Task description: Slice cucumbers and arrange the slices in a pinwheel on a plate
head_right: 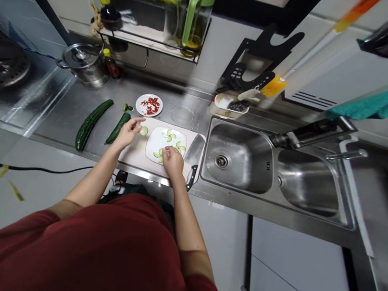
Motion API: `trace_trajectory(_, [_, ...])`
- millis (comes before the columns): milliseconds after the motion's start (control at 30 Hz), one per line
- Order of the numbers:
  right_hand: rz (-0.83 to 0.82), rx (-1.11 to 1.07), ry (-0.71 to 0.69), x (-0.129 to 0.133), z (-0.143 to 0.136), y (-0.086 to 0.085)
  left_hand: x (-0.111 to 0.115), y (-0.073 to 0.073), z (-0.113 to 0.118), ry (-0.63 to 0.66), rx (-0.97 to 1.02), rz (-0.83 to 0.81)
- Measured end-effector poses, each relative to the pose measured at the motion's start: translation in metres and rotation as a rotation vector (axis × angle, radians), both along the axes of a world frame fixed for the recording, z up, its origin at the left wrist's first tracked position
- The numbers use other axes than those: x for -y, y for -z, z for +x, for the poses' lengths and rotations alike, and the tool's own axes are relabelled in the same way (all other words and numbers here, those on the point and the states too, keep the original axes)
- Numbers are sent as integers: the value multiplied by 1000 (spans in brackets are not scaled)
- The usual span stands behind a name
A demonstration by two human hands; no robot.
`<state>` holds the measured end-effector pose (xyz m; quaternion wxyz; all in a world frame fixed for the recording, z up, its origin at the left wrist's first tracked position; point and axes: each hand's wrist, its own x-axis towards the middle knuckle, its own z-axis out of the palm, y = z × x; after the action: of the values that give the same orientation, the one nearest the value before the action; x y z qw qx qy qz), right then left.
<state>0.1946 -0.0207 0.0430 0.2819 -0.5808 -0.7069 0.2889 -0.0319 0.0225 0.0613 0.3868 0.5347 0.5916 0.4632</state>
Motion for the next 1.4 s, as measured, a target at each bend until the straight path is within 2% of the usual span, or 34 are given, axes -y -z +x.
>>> trace_trajectory(133, [55, -138, 22, -11, -9, -16, 5, -21, 13, 164, 103, 84])
trace_trajectory(233, [84, -343, 22, -20, -16, -29, 9, -33, 20, 260, 121, 105])
trace_trajectory(400, [-11, -524, -54, -29, -26, -45, 11, -40, 26, 332, 135, 128])
trace_trajectory(567, [-25, -498, -68, -31, -31, -51, 14, -44, 33, 296, 129, 73])
trace_trajectory(733, [16, -451, -64, -37, -28, -55, 14, -39, 40, 153, 195, -20])
trace_trajectory(833, [44, -431, -64, -41, -23, -60, 15, -34, 44, 61, 276, -100])
trace_trajectory(900, [61, -427, -66, -42, -21, -62, 16, -32, 46, 52, 346, -207])
trace_trajectory(1033, [98, -427, -80, -42, -19, -63, 22, -32, 50, 147, 568, -516])
trace_trajectory(1133, [128, -393, -100, -42, -18, -62, 24, -35, 51, 216, 775, -679])
trace_trajectory(1233, [162, -335, -128, -40, -17, -64, 22, -39, 51, 242, 907, -760])
trace_trajectory(1400, [217, -260, -203, -39, -13, -68, 19, -43, 49, 254, 978, -785])
